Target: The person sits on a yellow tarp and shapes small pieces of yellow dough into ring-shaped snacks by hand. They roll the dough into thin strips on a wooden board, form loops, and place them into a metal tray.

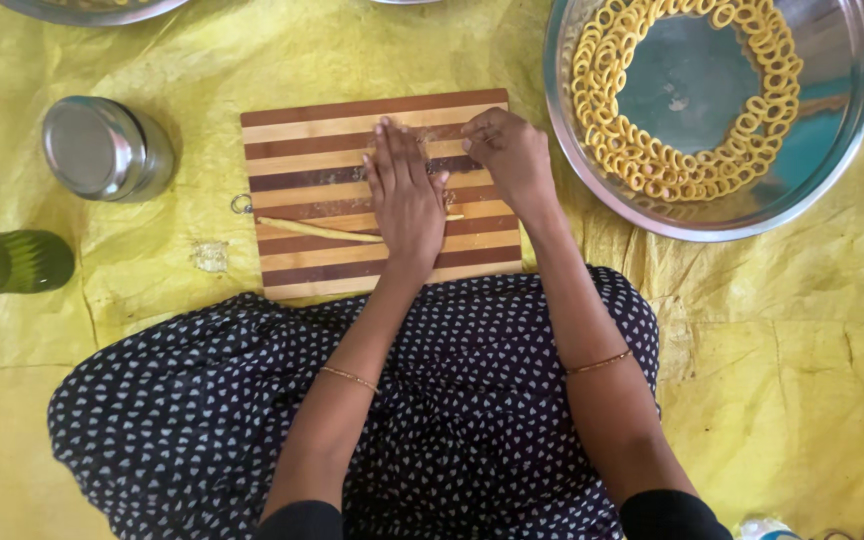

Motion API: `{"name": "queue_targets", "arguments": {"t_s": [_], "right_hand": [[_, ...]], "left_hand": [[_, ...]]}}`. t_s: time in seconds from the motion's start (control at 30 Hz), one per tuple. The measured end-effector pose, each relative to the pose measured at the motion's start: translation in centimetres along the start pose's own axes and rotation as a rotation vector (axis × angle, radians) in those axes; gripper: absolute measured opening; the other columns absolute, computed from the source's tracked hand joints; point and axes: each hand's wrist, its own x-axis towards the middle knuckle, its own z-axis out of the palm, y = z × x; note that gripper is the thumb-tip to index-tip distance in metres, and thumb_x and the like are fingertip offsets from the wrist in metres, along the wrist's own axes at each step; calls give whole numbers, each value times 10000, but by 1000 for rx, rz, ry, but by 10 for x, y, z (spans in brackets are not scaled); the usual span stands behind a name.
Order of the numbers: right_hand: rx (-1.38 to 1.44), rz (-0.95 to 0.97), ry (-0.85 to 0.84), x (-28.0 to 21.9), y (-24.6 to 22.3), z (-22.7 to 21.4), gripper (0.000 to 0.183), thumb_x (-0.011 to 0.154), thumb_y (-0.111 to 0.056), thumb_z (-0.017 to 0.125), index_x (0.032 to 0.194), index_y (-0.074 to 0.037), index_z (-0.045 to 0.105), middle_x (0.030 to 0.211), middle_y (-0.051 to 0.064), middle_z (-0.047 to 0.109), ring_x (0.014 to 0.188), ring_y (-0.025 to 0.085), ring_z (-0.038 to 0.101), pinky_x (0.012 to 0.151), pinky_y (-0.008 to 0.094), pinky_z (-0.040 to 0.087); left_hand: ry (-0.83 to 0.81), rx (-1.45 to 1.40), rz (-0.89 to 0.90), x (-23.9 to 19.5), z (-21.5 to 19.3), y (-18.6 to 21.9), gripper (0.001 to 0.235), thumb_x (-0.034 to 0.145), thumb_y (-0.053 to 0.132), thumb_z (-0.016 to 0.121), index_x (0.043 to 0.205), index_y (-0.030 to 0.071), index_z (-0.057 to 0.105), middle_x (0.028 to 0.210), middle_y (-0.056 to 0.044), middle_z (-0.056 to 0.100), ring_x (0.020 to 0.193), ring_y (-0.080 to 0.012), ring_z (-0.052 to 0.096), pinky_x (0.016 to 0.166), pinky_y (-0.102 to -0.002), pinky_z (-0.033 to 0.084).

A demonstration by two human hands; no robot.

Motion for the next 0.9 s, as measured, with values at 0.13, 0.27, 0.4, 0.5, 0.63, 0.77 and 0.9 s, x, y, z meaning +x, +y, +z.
{"name": "queue_targets", "arguments": {"t_s": [0.13,0.27,0.4,0.5,0.63,0.77,0.9], "right_hand": [[11,28,26,6,1,2,169,866,-55,772,1021,1,734,854,83,776,724,112,728,643,252,581],[7,48,66,11,3,1,165,867,-72,785,1010,-2,742,844,75,777,693,97,712,608,242,564],[21,43,75,12,7,-1,169,872,-74,783,1021,-4,745,839,80,777,688,101,706,612,244,563],[37,20,91,11,8,-1,165,873,-65,784,1020,0,747,832,87,776,692,100,702,612,241,560],[24,3,98,8,7,-2,150,879,-61,775,1012,1,749,816,86,775,668,95,698,592,237,552],[27,4,108,6,5,-3,143,886,-56,759,1019,-2,752,798,85,774,654,90,697,577,237,547],[32,20,112,6,5,-5,141,892,-59,760,1016,5,746,795,97,772,649,97,693,571,243,543]], "left_hand": [[54,163,-15,33,12,2,757,1104,466,416,1617,-59,225,1704,-225,93,1583,-308,-3,1289,-528,12],[-8,213,-18,64,15,2,767,1104,490,377,1628,-39,192,1718,-204,93,1589,-291,-10,1297,-519,5],[-23,161,36,53,8,3,817,1088,555,332,1629,-40,187,1707,-212,93,1582,-292,-1,1291,-522,10],[-97,156,65,13,-3,6,838,1065,589,310,1619,-28,190,1697,-212,96,1581,-298,21,1285,-529,31],[-145,144,83,-33,-14,4,851,1041,614,278,1620,0,167,1692,-179,101,1589,-305,64,1291,-523,60],[-114,82,128,-61,-13,11,842,1051,609,215,1626,3,114,1696,-246,65,1568,-367,44,1289,-519,59],[-176,-12,217,-59,0,23,876,1028,638,168,1640,17,88,1710,-223,42,1586,-347,16,1291,-511,50]]}}
